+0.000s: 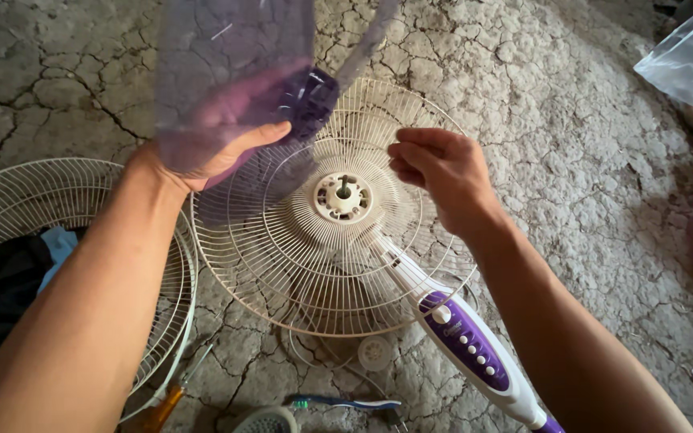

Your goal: The person wipes a fan cage with a cloth, then attaches the cage to the fan stand. They wipe the fan blades with the cloth and mount the blades onto the stand, securing them with a nut.

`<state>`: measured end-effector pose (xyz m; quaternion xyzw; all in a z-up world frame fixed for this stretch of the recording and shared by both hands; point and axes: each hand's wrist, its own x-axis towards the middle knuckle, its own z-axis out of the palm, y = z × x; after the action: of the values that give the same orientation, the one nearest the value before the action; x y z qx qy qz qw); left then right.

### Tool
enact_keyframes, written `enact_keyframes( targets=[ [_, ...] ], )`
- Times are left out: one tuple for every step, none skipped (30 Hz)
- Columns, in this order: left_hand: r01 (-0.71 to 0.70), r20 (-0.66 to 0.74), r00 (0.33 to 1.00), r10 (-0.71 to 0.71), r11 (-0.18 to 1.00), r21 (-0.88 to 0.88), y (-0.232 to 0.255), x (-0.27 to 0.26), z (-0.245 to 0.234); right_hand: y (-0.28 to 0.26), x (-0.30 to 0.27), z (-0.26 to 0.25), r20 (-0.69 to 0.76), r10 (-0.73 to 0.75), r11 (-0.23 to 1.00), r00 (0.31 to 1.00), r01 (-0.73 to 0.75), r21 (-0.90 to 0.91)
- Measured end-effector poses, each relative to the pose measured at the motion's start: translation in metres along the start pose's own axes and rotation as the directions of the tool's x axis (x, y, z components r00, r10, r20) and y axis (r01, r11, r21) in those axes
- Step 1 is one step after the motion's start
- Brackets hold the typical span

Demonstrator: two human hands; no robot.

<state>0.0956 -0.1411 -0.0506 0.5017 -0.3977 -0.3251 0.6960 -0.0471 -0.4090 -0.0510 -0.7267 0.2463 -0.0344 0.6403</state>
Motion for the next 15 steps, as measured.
enact_keyframes(
  targets=[
    [-0.003,0.019,1.000,0.003,1.000,0.006,0.001,0.002,0.002,0.003,0.002,-0.002,-0.010,0.014,0.999,1.000,-0.014,0.041],
    [0.014,0.020,1.000,-0.014,0.999,0.043,0.001,0.005,0.002,0.005,0.004,-0.005,-0.020,0.029,0.996,0.999,-0.027,0.081],
    [0.031,0.021,0.999,-0.032,0.997,0.078,0.002,0.009,0.002,0.007,0.005,-0.007,-0.023,0.035,0.994,0.999,-0.033,0.103],
    [0.047,0.022,0.998,-0.050,0.993,0.112,0.002,0.012,0.002,0.010,0.006,-0.010,-0.026,0.042,0.991,0.999,-0.038,0.125],
    [0.004,0.072,0.997,-0.017,0.986,0.168,0.004,0.013,0.001,0.010,0.007,-0.012,-0.030,0.045,0.988,0.999,-0.040,0.147],
    [-0.042,0.124,0.992,0.015,0.975,0.220,0.008,0.014,-0.001,0.011,0.007,-0.014,-0.019,0.039,0.986,0.999,-0.036,0.162],
    [-0.090,0.178,0.983,0.042,0.959,0.269,0.011,0.016,-0.002,0.010,0.007,-0.016,-0.008,0.034,0.983,0.999,-0.032,0.179],
    [-0.010,0.168,0.985,-0.043,0.952,0.306,0.014,0.019,-0.002,0.009,0.006,-0.017,0.002,0.028,0.980,1.000,-0.028,0.195],
    [0.067,0.155,0.980,-0.127,0.938,0.341,0.017,0.023,-0.002,0.006,0.005,-0.020,-0.005,0.041,0.964,0.999,-0.038,0.261],
    [0.144,0.139,0.968,-0.209,0.916,0.375,0.020,0.026,0.000,0.002,0.003,-0.023,-0.011,0.054,0.944,0.998,-0.048,0.327],
    [0.148,0.107,0.969,-0.222,0.873,0.465,0.020,0.027,0.004,-0.002,0.002,-0.025,-0.014,0.067,0.919,0.998,-0.056,0.390],
    [0.153,0.075,0.970,-0.231,0.821,0.550,0.019,0.029,0.010,-0.007,0.000,-0.028,-0.033,0.077,0.901,0.997,-0.055,0.431],
    [0.160,0.041,0.970,-0.238,0.760,0.630,0.017,0.030,0.016,-0.012,0.000,-0.031,-0.051,0.087,0.881,0.995,-0.052,0.471],
    [0.161,0.045,0.967,-0.250,0.741,0.652,0.016,0.031,0.021,-0.016,0.000,-0.034,-0.069,0.097,0.859,0.993,-0.049,0.510],
    [0.162,0.050,0.964,-0.263,0.722,0.672,0.013,0.032,0.026,-0.018,-0.001,-0.037,-0.096,0.098,0.874,0.991,-0.040,0.484]
  ],
)
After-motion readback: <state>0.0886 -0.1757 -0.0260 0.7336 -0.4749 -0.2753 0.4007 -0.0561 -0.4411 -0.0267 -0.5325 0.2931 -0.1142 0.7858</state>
